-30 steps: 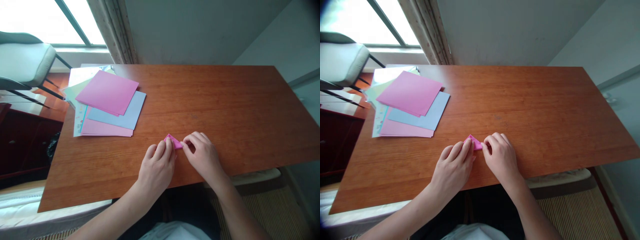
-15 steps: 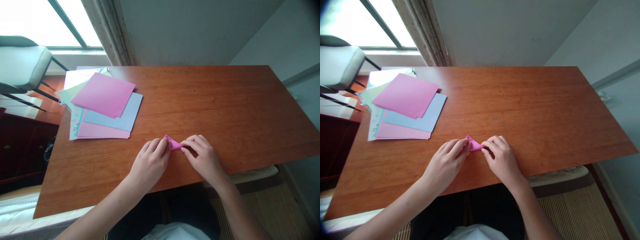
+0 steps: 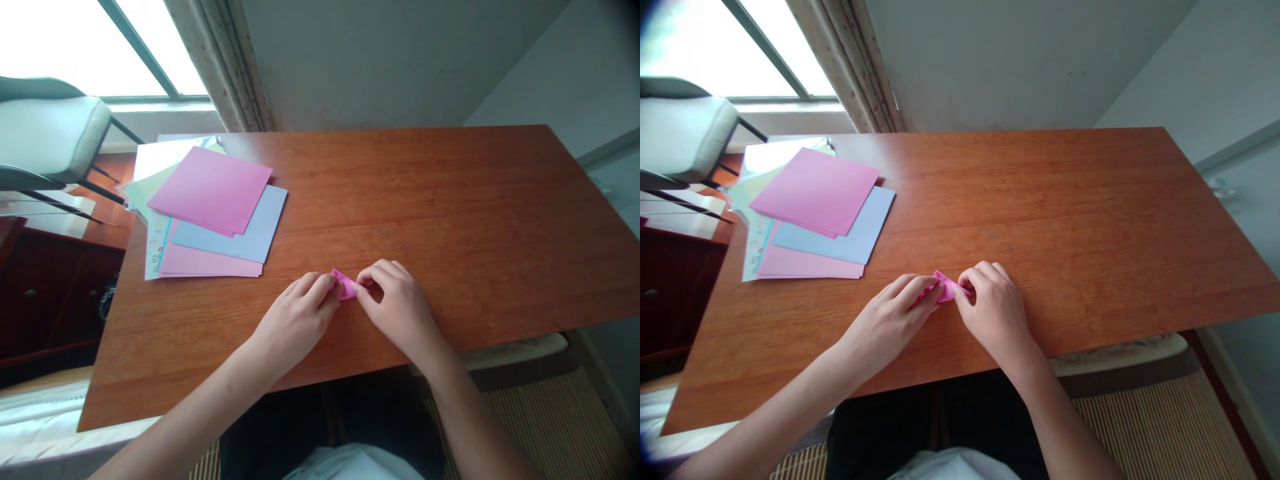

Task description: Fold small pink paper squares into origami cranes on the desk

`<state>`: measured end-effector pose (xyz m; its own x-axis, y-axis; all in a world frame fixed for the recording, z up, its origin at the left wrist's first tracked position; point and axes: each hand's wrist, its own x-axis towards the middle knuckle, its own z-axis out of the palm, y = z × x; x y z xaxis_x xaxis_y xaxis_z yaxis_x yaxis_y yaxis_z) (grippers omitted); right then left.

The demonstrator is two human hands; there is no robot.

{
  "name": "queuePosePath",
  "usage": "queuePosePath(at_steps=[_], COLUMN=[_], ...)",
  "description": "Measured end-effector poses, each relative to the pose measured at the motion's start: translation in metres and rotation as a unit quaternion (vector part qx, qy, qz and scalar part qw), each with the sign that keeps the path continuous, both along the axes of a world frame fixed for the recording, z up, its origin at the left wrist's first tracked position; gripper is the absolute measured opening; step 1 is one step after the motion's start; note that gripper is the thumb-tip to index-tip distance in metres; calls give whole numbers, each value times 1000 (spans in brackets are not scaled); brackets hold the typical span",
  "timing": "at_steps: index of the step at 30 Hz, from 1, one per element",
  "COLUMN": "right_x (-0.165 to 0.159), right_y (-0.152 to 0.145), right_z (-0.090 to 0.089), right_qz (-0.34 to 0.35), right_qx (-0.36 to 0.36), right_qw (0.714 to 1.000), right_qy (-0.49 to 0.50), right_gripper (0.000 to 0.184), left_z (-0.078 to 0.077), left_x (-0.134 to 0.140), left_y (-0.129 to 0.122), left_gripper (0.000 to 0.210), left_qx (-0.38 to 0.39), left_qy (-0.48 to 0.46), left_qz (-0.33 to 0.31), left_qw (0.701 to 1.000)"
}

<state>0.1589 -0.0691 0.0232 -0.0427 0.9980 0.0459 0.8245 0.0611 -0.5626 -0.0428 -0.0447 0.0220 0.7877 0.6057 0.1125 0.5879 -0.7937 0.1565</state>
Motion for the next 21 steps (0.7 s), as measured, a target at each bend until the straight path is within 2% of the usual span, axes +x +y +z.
queuePosePath(at_steps=[3, 8, 12, 15, 21], right_x=[-8, -11, -9, -9, -9], right_y=[6, 6, 5, 4, 4], right_z=[-2, -5, -7, -8, -9], right_qz=[-18, -15, -10, -10, -8], right_qx=[3, 16, 20, 18, 25], right_qw=[1000, 999, 999, 999, 999], right_qy=[-22, -39, -38, -40, -46], right_gripper=[27, 24, 21, 20, 20], left_z=[-2, -1, 5, 11, 24], left_x=[0, -1, -9, -15, -14], left_y=[0, 3, 8, 13, 24], left_gripper=[24, 24, 17, 14, 16], left_qx=[-15, -57, -138, -204, -272], left_qy=[-10, -78, -157, -125, -71], left_qz=[4, 21, 140, 193, 183], left_qw=[1000, 995, 968, 952, 942])
